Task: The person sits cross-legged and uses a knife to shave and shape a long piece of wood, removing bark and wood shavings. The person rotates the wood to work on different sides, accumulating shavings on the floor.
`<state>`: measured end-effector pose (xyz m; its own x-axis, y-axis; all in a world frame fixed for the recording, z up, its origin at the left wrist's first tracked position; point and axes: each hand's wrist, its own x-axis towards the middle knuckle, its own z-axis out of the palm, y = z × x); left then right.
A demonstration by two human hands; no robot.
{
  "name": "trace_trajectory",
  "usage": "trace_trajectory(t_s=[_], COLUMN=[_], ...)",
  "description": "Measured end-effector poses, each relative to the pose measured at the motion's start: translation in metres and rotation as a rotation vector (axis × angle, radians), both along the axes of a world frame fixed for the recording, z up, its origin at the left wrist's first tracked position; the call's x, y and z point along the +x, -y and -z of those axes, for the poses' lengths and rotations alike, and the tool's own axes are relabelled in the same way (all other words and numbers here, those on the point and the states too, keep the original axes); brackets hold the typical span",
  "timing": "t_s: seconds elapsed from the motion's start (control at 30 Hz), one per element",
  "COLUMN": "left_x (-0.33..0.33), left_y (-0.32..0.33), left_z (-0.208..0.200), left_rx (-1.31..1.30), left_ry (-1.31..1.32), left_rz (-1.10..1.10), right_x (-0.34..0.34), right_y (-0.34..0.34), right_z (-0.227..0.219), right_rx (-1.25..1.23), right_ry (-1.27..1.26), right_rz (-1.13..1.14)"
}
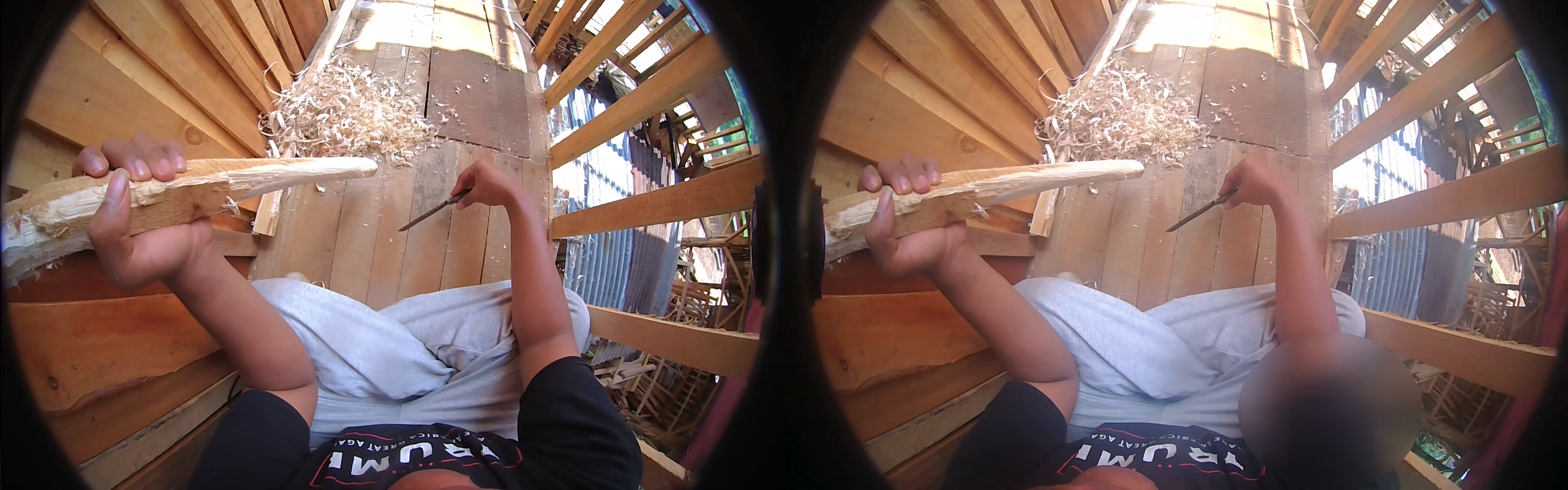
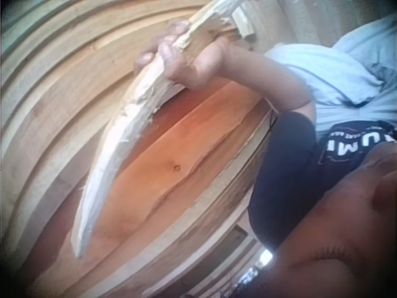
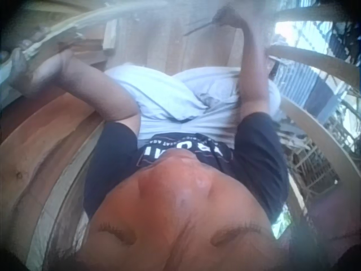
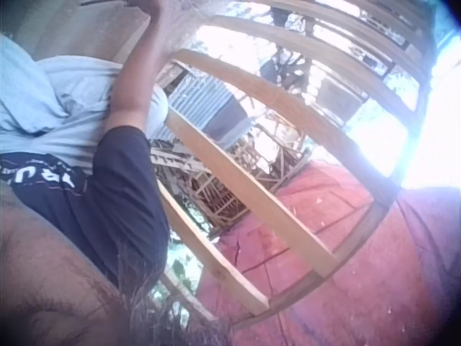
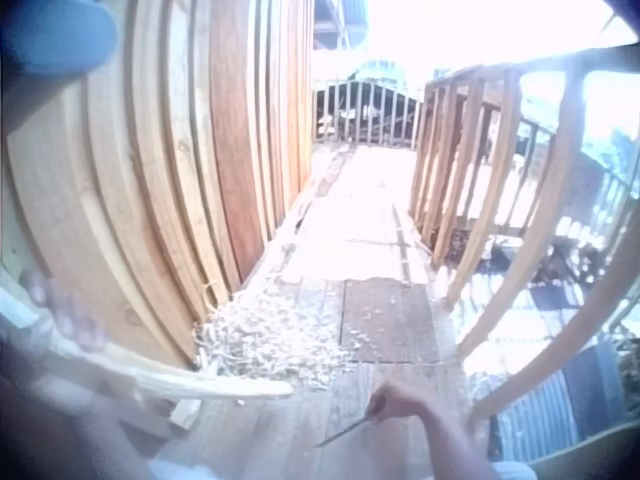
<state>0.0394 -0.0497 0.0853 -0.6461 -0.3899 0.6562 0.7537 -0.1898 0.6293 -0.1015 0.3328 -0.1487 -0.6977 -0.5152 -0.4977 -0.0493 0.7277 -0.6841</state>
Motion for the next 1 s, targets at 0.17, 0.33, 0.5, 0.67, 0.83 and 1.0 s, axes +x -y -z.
trace_trajectory(t_s=[0.17, 0.33, 0.5, 0.67, 0.83, 1.0], left_x=[-0.001, 0.001, -0.001, -0.001, -0.001, -0.003], left_y=[0.001, 0.003, -0.001, -0.004, -0.005, -0.008], left_z=[-0.001, -0.002, -0.001, -0.002, 0.000, 0.000], left_rx=[0.008, -0.022, 0.018, -0.019, -0.015, -0.013], left_ry=[-0.001, 0.016, 0.040, 0.053, 0.073, 0.079], left_rz=[0.023, 0.016, 0.008, 0.005, -0.025, -0.021], right_x=[0.009, 0.009, 0.018, -0.002, 0.008, 0.000], right_y=[0.036, 0.042, 0.052, 0.030, 0.031, 0.033], right_z=[0.021, 0.011, 0.031, 0.028, 0.023, 0.018], right_rx=[0.092, 0.035, 0.065, -0.027, 0.061, 0.108], right_ry=[-0.270, -0.209, -0.205, -0.340, -0.143, -0.352], right_rz=[0.163, 0.069, -0.083, 0.287, -0.046, 0.292])
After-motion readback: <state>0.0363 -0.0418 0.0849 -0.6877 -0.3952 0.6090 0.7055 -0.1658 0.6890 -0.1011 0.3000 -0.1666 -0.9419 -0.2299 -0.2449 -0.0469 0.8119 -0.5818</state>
